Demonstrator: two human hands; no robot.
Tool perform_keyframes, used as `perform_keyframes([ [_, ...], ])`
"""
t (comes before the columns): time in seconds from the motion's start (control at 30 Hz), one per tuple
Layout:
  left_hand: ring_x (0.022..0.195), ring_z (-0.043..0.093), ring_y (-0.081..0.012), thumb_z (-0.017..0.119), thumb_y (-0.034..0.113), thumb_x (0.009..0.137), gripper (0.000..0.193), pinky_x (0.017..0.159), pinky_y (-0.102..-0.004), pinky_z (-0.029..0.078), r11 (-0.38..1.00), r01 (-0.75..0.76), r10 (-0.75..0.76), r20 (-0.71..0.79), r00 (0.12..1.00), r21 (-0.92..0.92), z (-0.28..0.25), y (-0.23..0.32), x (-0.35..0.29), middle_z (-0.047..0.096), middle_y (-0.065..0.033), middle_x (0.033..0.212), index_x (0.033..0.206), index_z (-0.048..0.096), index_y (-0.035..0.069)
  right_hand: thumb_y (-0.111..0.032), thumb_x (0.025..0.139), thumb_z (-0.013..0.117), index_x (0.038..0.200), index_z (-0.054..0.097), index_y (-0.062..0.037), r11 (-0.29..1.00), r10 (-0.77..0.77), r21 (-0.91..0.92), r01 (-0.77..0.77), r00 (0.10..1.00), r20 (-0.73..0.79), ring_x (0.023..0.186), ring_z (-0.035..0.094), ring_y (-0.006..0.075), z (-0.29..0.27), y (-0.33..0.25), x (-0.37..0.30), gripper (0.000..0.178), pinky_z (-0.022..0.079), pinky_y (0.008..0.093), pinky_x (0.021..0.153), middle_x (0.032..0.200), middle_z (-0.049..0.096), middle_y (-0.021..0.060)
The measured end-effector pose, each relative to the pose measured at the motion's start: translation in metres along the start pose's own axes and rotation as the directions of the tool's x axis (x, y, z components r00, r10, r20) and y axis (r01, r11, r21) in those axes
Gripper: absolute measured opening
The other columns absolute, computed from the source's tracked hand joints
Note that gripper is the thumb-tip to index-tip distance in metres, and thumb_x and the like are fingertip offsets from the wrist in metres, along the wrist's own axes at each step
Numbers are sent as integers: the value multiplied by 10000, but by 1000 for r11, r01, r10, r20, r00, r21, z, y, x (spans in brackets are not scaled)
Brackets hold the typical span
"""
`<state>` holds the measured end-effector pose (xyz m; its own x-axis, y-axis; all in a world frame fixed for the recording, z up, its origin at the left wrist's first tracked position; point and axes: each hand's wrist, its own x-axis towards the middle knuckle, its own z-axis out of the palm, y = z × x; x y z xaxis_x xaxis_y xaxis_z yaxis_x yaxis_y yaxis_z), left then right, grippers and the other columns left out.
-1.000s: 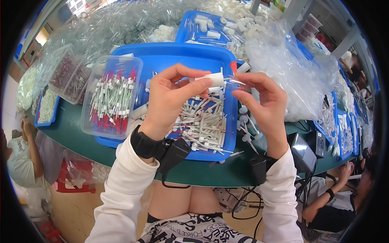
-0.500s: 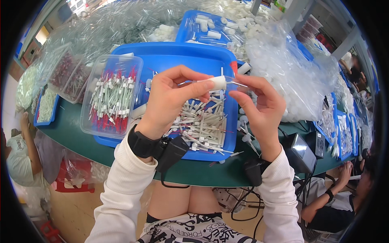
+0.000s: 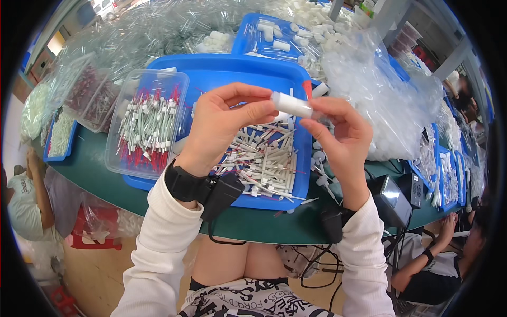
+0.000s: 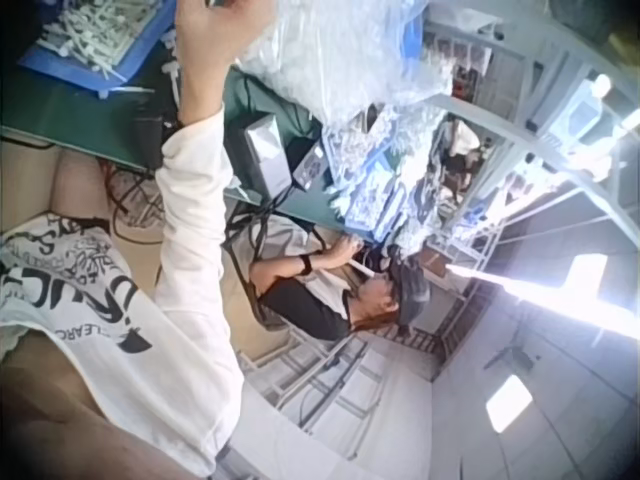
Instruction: The person sits at a table and repeatedly picks up small white cylindrical plastic pieces and thin white rods with red tips. They insert the rods into the cylinders by hand and place the assembled units into a blue tray. The process is repetitive and involves handling small parts one at a time.
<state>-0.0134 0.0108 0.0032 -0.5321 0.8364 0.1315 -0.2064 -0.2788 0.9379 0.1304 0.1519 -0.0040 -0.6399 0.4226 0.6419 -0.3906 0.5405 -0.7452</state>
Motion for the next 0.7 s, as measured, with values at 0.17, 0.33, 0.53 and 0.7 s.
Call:
perform_keyframes([
  [0.17, 842, 631, -202, 660, -21, 740, 340, 765, -286, 522, 995, -76, 75, 23, 997, 67, 7, 2, -3, 611, -167, 974, 1063, 557, -52, 30, 709, 701, 979, 615, 18, 989, 84, 122, -85, 996, 14, 883, 593, 143, 6, -7, -5, 283, 472, 259, 787, 947, 630, 88],
  [0.33, 898, 598, -184, 642, -47, 741, 372, 777, -283, 507, 990, -127, 126, 16, 992, 59, 9, -2, -3, 608, -148, 961, 1097, 535, -57, 10, 770, 654, 1013, 588, 42, 952, 170, 245, -182, 983, 72, 897, 594, 154, 6, -11, -2, 254, 473, 260, 794, 958, 622, 105],
  [0.53, 866, 604, -175, 637, -65, 744, 281, 759, -270, 503, 989, -141, 140, 17, 990, 50, 9, -6, -5, 620, -132, 932, 1022, 602, -46, -30, 835, 592, 1046, 569, 65, 860, 364, 321, -396, 918, 158, 874, 596, 151, 3, -12, 1, 232, 478, 258, 763, 972, 616, 113],
  [0.7, 783, 634, -158, 637, -81, 740, 194, 715, -243, 512, 912, -324, 329, 23, 944, 250, 11, -9, -6, 647, -114, 883, 927, 652, -32, -37, 821, 614, 1045, 590, 48, 949, 232, 212, -235, 972, 43, 864, 597, 138, 11, -16, -6, 240, 477, 250, 760, 973, 624, 105],
])
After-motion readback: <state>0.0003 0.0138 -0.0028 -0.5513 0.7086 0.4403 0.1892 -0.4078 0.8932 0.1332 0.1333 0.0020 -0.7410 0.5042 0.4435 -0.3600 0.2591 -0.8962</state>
